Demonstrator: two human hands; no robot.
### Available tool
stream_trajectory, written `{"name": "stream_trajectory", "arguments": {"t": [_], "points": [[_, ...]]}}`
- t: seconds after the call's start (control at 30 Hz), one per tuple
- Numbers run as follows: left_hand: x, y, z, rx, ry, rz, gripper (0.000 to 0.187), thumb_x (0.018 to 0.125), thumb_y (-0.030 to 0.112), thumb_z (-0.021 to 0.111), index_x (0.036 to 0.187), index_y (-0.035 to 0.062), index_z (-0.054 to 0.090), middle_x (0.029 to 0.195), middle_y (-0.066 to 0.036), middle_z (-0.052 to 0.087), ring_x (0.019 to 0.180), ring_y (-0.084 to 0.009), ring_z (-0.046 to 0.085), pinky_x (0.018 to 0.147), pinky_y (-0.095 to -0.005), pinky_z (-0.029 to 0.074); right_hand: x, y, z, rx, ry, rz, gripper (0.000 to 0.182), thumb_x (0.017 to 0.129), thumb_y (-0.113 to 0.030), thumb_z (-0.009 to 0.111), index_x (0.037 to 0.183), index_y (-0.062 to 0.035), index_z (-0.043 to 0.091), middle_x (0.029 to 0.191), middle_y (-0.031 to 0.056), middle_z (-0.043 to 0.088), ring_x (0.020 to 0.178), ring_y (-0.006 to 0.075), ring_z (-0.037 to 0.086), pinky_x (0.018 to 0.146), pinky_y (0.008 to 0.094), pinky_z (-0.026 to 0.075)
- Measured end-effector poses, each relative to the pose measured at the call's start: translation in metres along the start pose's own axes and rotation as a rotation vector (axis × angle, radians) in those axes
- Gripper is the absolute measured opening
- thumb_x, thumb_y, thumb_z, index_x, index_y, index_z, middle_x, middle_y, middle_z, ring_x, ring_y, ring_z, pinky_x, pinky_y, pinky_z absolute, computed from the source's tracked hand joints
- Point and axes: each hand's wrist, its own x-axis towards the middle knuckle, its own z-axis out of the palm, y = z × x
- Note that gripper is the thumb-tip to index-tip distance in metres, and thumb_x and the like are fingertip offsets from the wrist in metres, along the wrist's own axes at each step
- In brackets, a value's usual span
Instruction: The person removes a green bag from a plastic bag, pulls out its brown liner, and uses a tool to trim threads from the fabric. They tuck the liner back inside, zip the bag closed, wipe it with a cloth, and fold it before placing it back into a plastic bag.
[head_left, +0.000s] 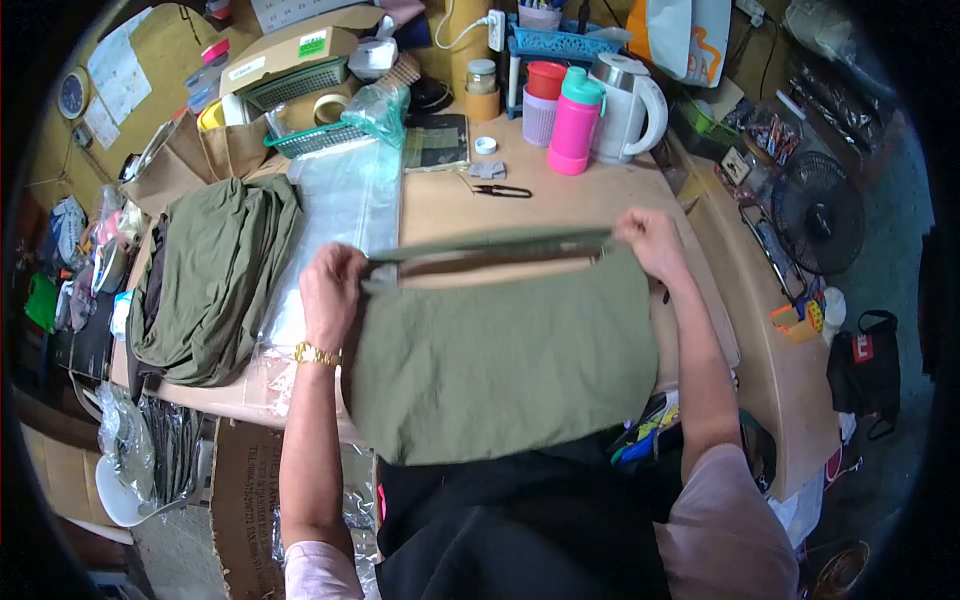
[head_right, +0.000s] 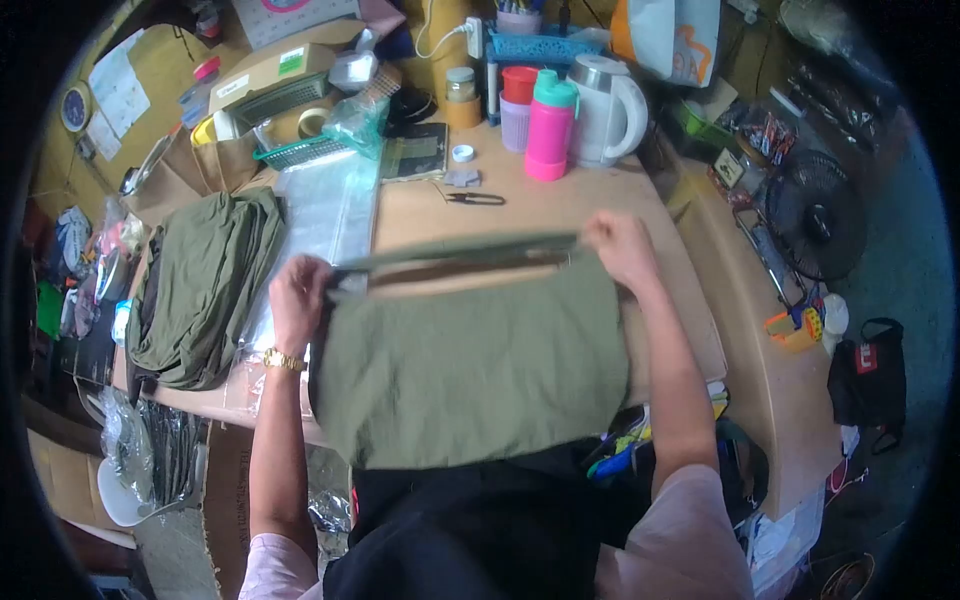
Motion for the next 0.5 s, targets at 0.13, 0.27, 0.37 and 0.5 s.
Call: {"name": "stream_trajectory", "arguments": {"t": [0.13, 0.27, 0.37, 0.5], "points": [[0.008, 0.051, -0.005, 0.250, 0.077, 0.235, 0.049, 0.085, 0.015, 0.072, 0.129, 0.0050, 0.054, 0.131, -0.023, 0.052, 0.117, -0.0413, 0.052, 0.096, -0.0474, 0.044, 0.000, -0.049, 0.002, -0.062, 0.260, -0.350, 0.040, 0.092, -0.023, 0.066, 0.127, -0.0066, 0.058, 0.131, 0.0198, 0.058, 0.123, 0.0365, 0.053, 0.102, 0.0457, 0.041], [-0.074, 0.114, -0.001, 0.367, -0.730, 0.339, 0.075, 0.092, 0.061, 0.049, 0.151, 0.0142, 0.040, 0.157, -0.014, 0.036, 0.150, -0.0349, 0.022, 0.120, -0.0596, 0.005, -0.069, -0.088, 0.019, -0.190, -0.110, -0.437, 0.054, 0.092, -0.031, 0.066, 0.139, -0.0111, 0.049, 0.150, 0.0174, 0.043, 0.143, 0.0372, 0.033, 0.115, 0.0603, 0.023], [-0.097, 0.053, -0.023, 0.278, -0.735, 0.187, 0.095, 0.079, 0.074, 0.057, 0.150, 0.0134, 0.042, 0.158, -0.013, 0.035, 0.149, -0.0354, 0.023, 0.119, -0.0621, 0.005, -0.092, -0.022, 0.000, -0.629, -0.419, -0.427, 0.068, 0.088, -0.034, 0.069, 0.147, -0.0159, 0.041, 0.156, 0.0149, 0.036, 0.148, 0.0360, 0.023, 0.114, 0.0689, 0.015], [-0.110, 0.055, -0.054, 0.173, -0.621, 0.273, 0.076, 0.077, 0.048, 0.076, 0.139, 0.0105, 0.054, 0.146, -0.014, 0.050, 0.142, -0.0352, 0.039, 0.118, -0.0564, 0.019, -0.122, -0.024, -0.044, -0.248, -0.320, -0.171, 0.062, 0.076, -0.020, 0.078, 0.133, -0.0153, 0.054, 0.152, 0.0138, 0.041, 0.148, 0.0343, 0.026, 0.116, 0.0656, 0.015]]}}
